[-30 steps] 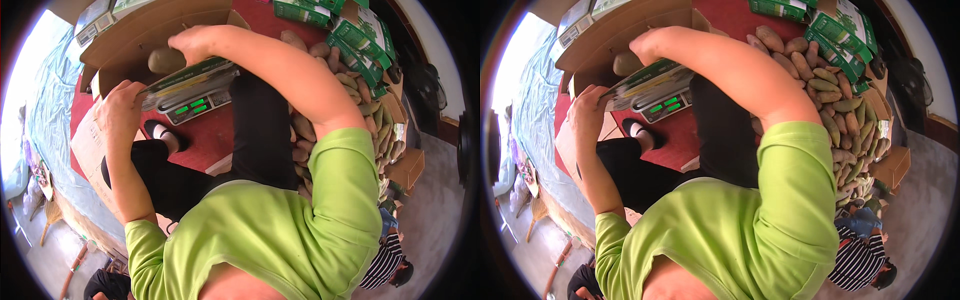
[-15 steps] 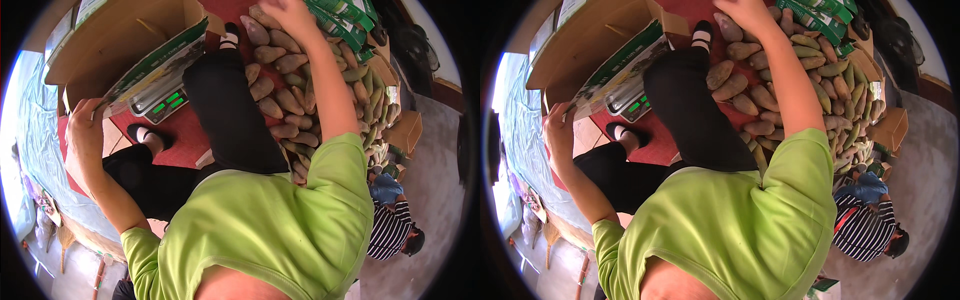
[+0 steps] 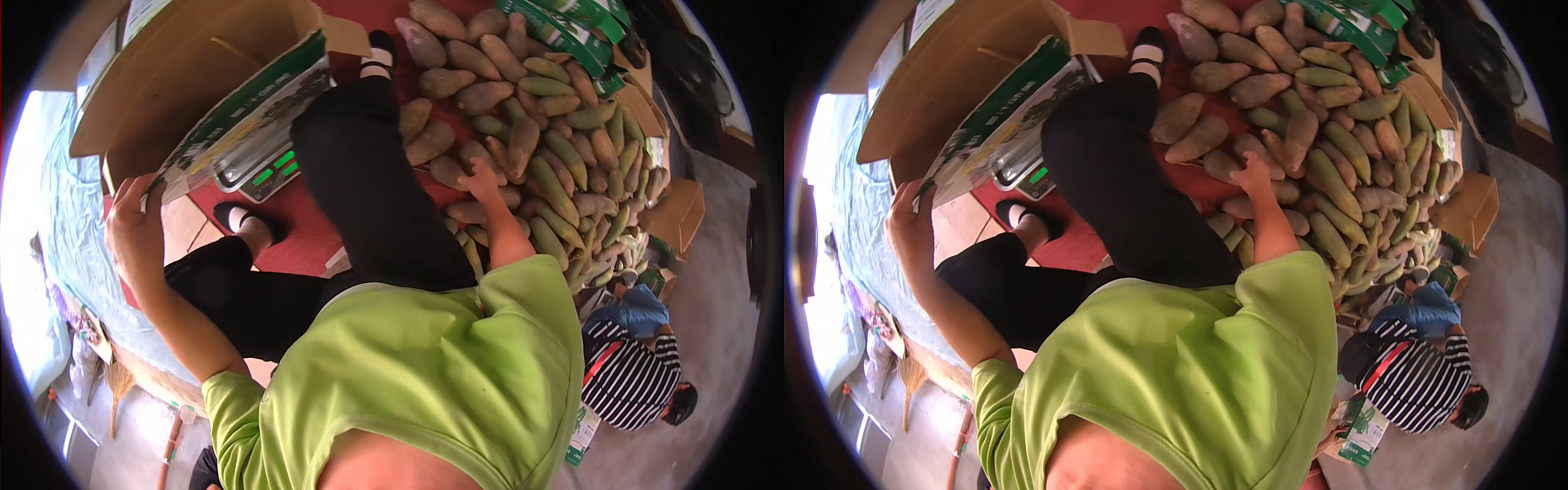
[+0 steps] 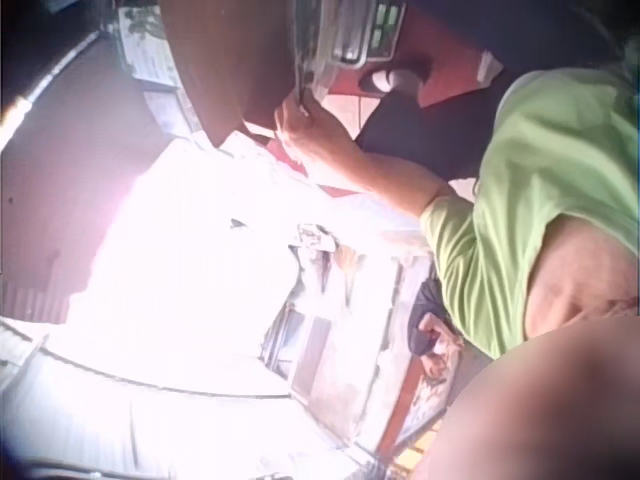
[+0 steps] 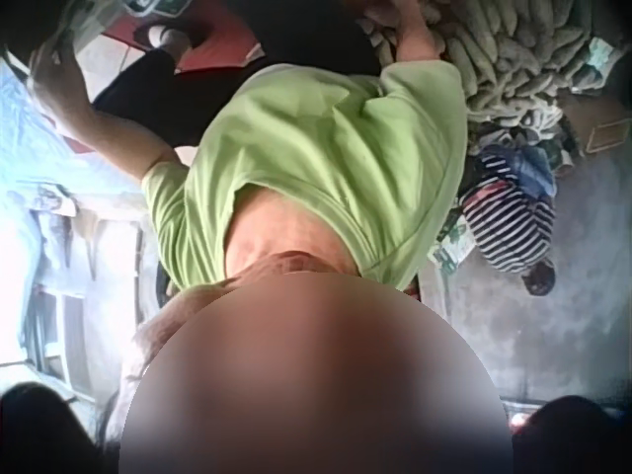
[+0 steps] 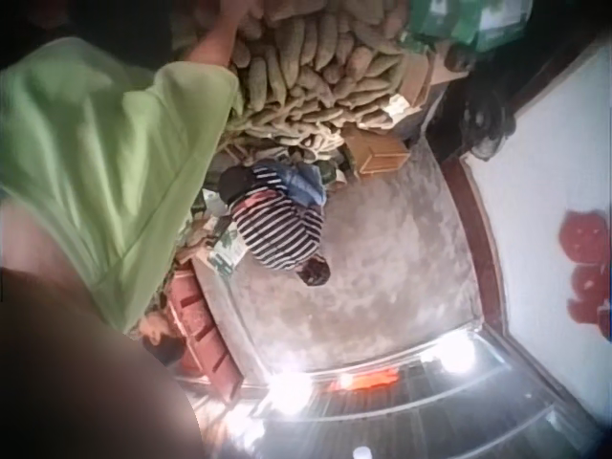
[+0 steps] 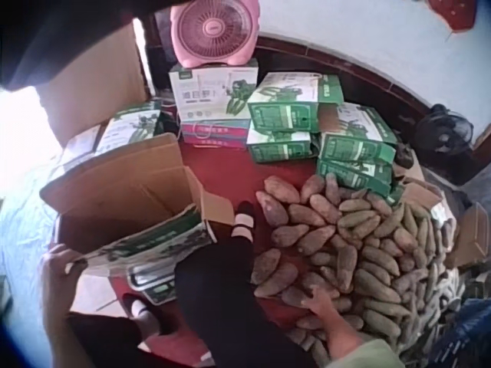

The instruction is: The recorder is sorting green radishes from a pile on the floor into cardboard boxes and weighing them on a digital scale.

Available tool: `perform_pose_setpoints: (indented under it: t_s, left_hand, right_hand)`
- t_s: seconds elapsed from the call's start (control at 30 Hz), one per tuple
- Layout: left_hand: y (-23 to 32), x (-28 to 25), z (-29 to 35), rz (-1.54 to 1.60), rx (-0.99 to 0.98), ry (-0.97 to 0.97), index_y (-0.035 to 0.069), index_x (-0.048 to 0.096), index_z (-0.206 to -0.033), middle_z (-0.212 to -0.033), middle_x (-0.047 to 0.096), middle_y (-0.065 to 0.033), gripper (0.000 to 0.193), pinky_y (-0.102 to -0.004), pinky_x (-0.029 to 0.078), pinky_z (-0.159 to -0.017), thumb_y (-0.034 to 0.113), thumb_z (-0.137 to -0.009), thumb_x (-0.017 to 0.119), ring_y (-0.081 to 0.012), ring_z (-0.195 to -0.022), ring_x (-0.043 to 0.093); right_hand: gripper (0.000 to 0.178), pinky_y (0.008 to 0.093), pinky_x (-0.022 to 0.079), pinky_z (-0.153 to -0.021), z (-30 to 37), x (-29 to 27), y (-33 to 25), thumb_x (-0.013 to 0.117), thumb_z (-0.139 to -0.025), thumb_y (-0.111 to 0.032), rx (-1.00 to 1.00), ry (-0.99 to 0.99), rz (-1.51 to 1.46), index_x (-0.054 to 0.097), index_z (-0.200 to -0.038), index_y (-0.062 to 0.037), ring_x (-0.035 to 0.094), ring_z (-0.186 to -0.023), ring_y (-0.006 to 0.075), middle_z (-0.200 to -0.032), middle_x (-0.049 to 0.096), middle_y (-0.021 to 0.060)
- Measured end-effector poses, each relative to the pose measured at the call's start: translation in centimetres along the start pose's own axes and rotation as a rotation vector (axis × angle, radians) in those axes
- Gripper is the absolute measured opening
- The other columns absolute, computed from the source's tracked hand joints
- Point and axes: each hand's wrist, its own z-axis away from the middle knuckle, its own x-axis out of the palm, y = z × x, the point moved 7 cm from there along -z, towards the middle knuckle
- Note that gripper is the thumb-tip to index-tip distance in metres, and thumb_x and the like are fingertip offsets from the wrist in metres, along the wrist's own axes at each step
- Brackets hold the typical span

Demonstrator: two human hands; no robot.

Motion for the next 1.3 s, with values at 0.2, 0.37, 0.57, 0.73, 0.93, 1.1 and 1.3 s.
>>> perform_pose_setpoints:
  t_s: [0.2,0.37,0.57,0.73,0.93,1.1,1.3]
  left_hand:
    - [1.0,-0.5,0.2,0.029,-0.017,0.009,0.008,0.067,-0.090,-0.083,0.062,-0.0088,0.011,-0.0355,0.047,-0.069,0.013,-0.081,0.064,-0.0304,-0.078,0.060]
    - [1.0,-0.8,0.4,0.028,-0.091,-0.017,0.009,0.069,-0.087,-0.079,0.062,-0.0067,0.009,-0.0355,0.047,-0.068,0.015,-0.080,0.065,-0.0287,-0.078,0.060]
    - [1.1,-0.9,0.4,0.030,-0.065,-0.038,0.010,0.069,-0.086,-0.078,0.062,-0.0045,0.009,-0.0360,0.047,-0.068,0.015,-0.080,0.063,-0.0264,-0.079,0.061]
    - [0.8,-0.6,0.3,-0.002,-0.024,-0.006,0.012,0.068,-0.086,-0.079,0.061,-0.0033,0.009,-0.0365,0.046,-0.068,0.016,-0.082,0.061,-0.0251,-0.081,0.061]
    - [0.9,-0.7,0.3,-0.024,-0.005,0.007,0.013,0.068,-0.086,-0.079,0.059,-0.0030,0.010,-0.0378,0.046,-0.068,0.017,-0.083,0.059,-0.0243,-0.083,0.060]
    - [0.7,-0.8,0.7,-0.034,-0.017,-0.001,0.012,0.067,-0.085,-0.078,0.059,-0.0034,0.010,-0.0383,0.046,-0.068,0.018,-0.083,0.059,-0.0246,-0.084,0.060]
    - [1.1,-0.6,0.3,-0.039,0.026,0.011,0.013,0.067,-0.085,-0.078,0.059,-0.0034,0.010,-0.0389,0.046,-0.068,0.018,-0.083,0.059,-0.0253,-0.083,0.060]
  right_hand:
    - [0.084,0.0482,0.042,-0.096,0.7,1.6,-6.2,0.078,-0.064,-0.026,0.130,-0.132,0.201,0.036,-0.136,-0.0214,0.042,-0.124,0.0318,-0.132,0.046,0.0087]
    - [0.084,0.0504,0.044,-0.093,0.5,2.4,-7.5,0.079,-0.064,-0.026,0.228,-0.132,0.298,0.036,-0.136,-0.0229,0.041,-0.125,0.0304,-0.134,0.044,0.0069]
    - [0.083,0.0480,0.045,-0.093,0.3,2.3,-7.0,0.081,-0.062,-0.025,0.234,-0.146,0.236,0.039,-0.133,-0.0174,0.045,-0.121,0.0331,-0.129,0.048,0.0112]
    - [0.080,0.0400,0.045,-0.093,0.0,-1.8,-6.8,0.081,-0.061,-0.020,0.066,0.098,-0.230,0.043,-0.129,-0.0054,0.054,-0.110,0.0315,-0.118,0.055,0.0169]
    - [0.074,0.0333,0.043,-0.094,-3.5,-14.3,-13.7,0.080,-0.065,-0.013,-0.158,0.248,-0.655,0.043,-0.128,0.0003,0.051,-0.112,0.0227,-0.119,0.053,0.0138]
    - [0.067,0.0353,0.044,-0.095,-0.3,-27.6,-31.8,0.076,-0.070,-0.006,-0.543,0.318,-0.870,0.043,-0.128,0.0014,0.052,-0.112,0.0223,-0.123,0.052,0.0132]
    - [0.054,0.0295,0.046,-0.087,5.2,-32.9,-48.5,0.074,-0.074,-0.007,-1.063,0.123,-0.766,0.050,-0.122,-0.0015,0.056,-0.101,0.0169,-0.110,0.059,0.0088]
